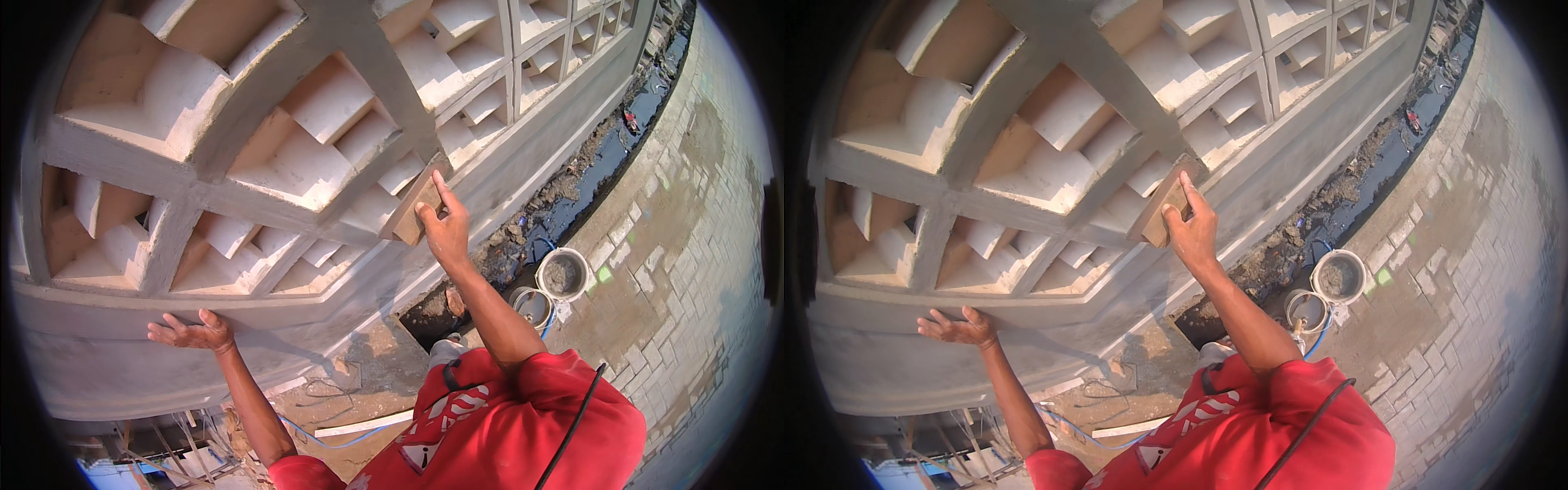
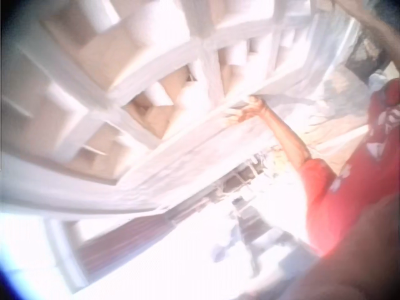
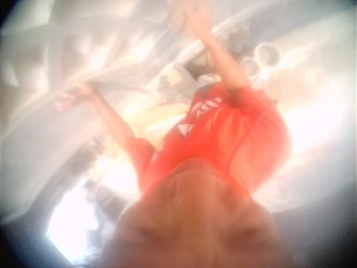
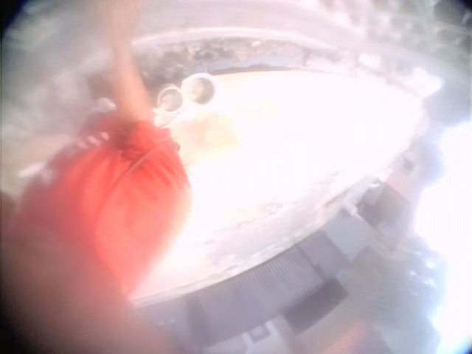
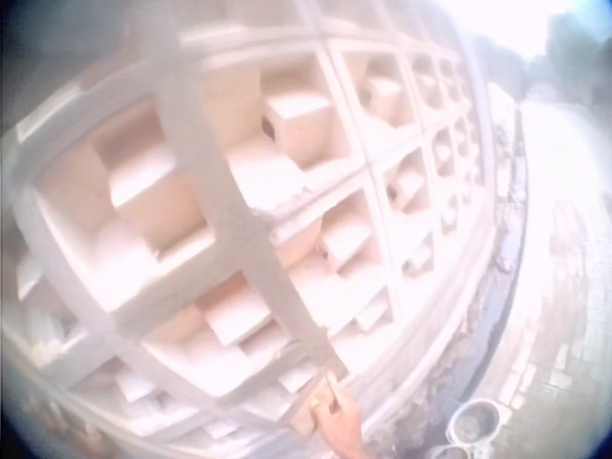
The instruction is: The person smooths the surface of a white concrete lattice wall using a sanding block. The person repeatedly rubs the block along the edges and faces of the lattice structure.
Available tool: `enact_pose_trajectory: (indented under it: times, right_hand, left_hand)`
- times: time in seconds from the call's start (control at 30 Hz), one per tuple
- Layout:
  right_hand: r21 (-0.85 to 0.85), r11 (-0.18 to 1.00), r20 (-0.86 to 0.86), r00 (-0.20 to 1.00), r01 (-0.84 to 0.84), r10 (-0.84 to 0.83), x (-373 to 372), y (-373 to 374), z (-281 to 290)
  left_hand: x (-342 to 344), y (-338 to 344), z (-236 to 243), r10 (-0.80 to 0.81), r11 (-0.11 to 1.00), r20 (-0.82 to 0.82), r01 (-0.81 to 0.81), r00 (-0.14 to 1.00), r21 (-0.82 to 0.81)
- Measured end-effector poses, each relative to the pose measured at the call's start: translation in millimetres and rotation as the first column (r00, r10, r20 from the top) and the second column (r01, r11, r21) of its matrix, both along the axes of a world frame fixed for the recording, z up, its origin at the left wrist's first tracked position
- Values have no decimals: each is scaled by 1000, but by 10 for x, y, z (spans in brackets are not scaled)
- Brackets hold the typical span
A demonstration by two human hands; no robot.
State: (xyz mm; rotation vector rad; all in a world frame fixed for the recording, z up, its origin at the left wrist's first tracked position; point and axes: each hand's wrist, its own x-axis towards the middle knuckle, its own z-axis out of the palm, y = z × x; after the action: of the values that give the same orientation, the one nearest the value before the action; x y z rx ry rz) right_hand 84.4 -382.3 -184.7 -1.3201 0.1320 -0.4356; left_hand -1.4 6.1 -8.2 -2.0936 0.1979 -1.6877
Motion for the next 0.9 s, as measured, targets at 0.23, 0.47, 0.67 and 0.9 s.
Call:
enact_pose_trajectory:
  times: [0.23,0.47,0.67,0.9]
  right_hand:
    - [-201,979,10,1000,10,-8,23,43,127]
    - [-100,994,-9,999,44,-45,172,-116,310]
    - [-188,981,108,994,42,-22,-10,-41,193]
    - [-338,940,19,998,-48,58,-29,-64,354]
  left_hand:
    - [19,-17,11,-18,999,14,18,1000,46]
    - [43,-31,23,-32,997,33,29,999,70]
    - [-21,35,0,24,999,4,-24,1000,33]
    - [6,-29,-15,8,1000,9,-8,1000,19]
